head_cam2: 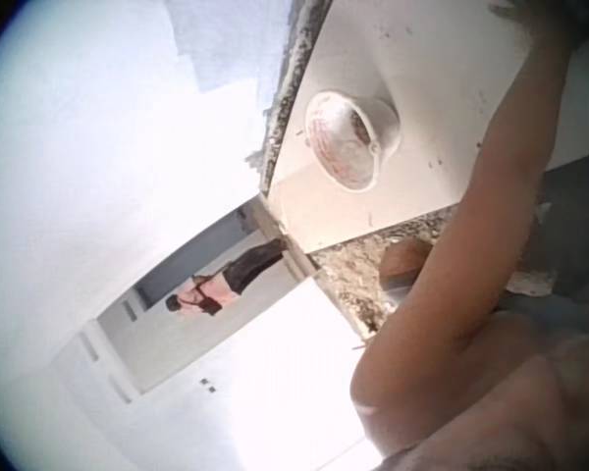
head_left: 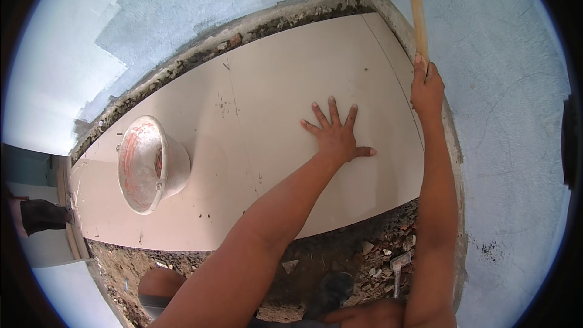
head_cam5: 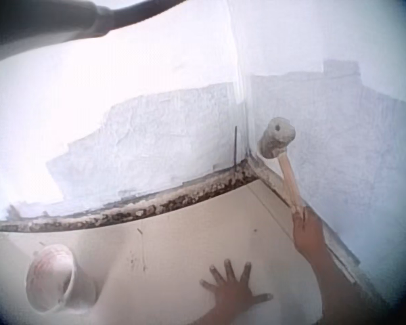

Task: The person installs floor tiles by positioning them on the prepared surface and tapping them into place with a rubber mallet. They use a trowel to apply mortar and a spirit level to check alignment.

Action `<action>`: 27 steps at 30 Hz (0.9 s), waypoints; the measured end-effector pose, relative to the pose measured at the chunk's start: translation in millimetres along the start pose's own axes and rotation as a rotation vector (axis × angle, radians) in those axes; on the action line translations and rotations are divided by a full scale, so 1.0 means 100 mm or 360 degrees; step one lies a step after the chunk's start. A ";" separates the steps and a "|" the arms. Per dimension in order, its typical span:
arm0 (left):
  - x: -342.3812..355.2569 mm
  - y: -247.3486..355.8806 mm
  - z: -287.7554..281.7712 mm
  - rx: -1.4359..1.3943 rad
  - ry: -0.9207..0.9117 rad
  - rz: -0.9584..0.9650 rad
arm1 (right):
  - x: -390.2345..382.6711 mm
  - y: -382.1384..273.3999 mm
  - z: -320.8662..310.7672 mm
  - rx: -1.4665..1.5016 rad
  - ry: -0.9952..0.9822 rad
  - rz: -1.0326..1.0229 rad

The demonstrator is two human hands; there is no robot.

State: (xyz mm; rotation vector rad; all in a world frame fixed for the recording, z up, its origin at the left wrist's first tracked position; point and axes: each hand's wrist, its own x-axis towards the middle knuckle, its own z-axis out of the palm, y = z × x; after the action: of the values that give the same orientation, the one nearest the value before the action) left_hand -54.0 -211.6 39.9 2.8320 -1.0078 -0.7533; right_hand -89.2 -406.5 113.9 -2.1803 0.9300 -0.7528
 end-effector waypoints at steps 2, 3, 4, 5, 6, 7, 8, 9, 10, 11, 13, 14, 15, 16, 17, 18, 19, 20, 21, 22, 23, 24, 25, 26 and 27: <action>0.01 0.08 0.01 -0.0004 0.0021 0.0037 | -0.09 0.34 0.16 -0.0068 0.0181 -0.0164; 0.01 0.13 0.01 -0.0009 0.0034 0.0054 | -0.13 0.56 0.25 -0.0104 0.0269 -0.0251; 0.01 0.15 0.02 -0.0011 0.0043 0.0061 | -0.04 0.81 0.33 -0.0328 0.0145 -0.0196; 0.02 0.17 0.03 -0.0011 0.0052 0.0073 | 0.14 1.08 0.37 -0.0553 0.0023 -0.0139; 0.02 0.17 0.03 -0.0010 0.0060 0.0075 | 0.23 1.21 0.40 -0.0770 -0.0107 -0.0082; 0.01 0.07 0.03 0.0013 0.0039 0.0030 | 0.19 0.84 0.37 -0.0510 -0.0206 0.0114; -0.01 -0.04 0.00 0.0032 0.0027 -0.0023 | 0.16 0.12 0.14 -0.0248 -0.0311 0.0297; -0.01 -0.02 -0.02 0.0029 0.0016 -0.0026 | 0.14 -0.24 -0.09 -0.0026 -0.0382 0.0489; -0.01 -0.02 -0.04 0.0035 0.0011 -0.0026 | 0.09 -0.16 -0.05 -0.0008 -0.0177 0.0271; -0.01 -0.02 -0.06 0.0041 0.0006 -0.0031 | 0.02 0.04 0.08 0.0014 0.0026 0.0053; -0.02 0.09 -0.07 0.0026 0.0003 0.0023 | 0.01 0.68 0.25 -0.0234 0.0287 -0.0256; 0.02 0.18 0.01 0.0019 -0.0016 0.0065 | 0.03 1.13 0.30 -0.0491 0.0317 -0.0326; 0.04 0.24 0.01 0.0019 -0.0009 0.0091 | 0.07 1.49 0.35 -0.0729 0.0359 -0.0412; 0.02 0.10 0.03 0.0028 -0.0007 0.0024 | 0.09 0.98 0.32 -0.0449 0.0014 -0.0113; 0.01 0.04 0.03 0.0034 -0.0010 0.0010 | 0.12 0.46 0.11 -0.0248 -0.0283 0.0257; -0.01 -0.02 0.01 0.0040 -0.0001 -0.0015 | 0.14 -0.07 -0.10 -0.0129 -0.0537 0.0609; -0.01 0.00 -0.03 0.0041 -0.0015 -0.0016 | 0.12 -0.01 -0.10 -0.0081 -0.0393 0.0496; -0.02 0.03 -0.06 0.0043 -0.0030 -0.0020 | 0.12 0.05 -0.10 -0.0034 -0.0245 0.0373; -0.01 0.08 -0.08 0.0036 -0.0050 -0.0017 | 0.09 0.18 -0.09 0.0003 -0.0100 0.0256; -0.01 0.13 -0.08 0.0027 -0.0045 -0.0003 | -0.01 0.37 -0.03 -0.0033 -0.0053 0.0159; 0.01 0.19 -0.08 0.0015 -0.0044 0.0018 | -0.13 0.62 0.05 -0.0076 -0.0004 0.0066; 0.01 0.19 -0.07 0.0017 -0.0043 0.0018 | -0.21 0.68 0.09 -0.0097 0.0033 -0.0026; 0.02 0.19 -0.06 0.0001 -0.0025 0.0016 | -0.16 0.74 0.10 -0.0219 -0.0051 0.0081; 0.03 0.19 -0.04 -0.0019 -0.0005 0.0010 | -0.06 0.79 0.10 -0.0343 -0.0138 0.0181; 0.03 0.16 -0.03 -0.0029 0.0013 -0.0002 | -0.02 0.76 0.11 -0.0457 -0.0228 0.0285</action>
State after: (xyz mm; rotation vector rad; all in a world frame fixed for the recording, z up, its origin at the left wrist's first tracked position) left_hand -60.1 -226.1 44.1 2.8185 -0.9930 -0.7465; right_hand -113.7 -442.8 50.3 -2.3186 1.1992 -0.3909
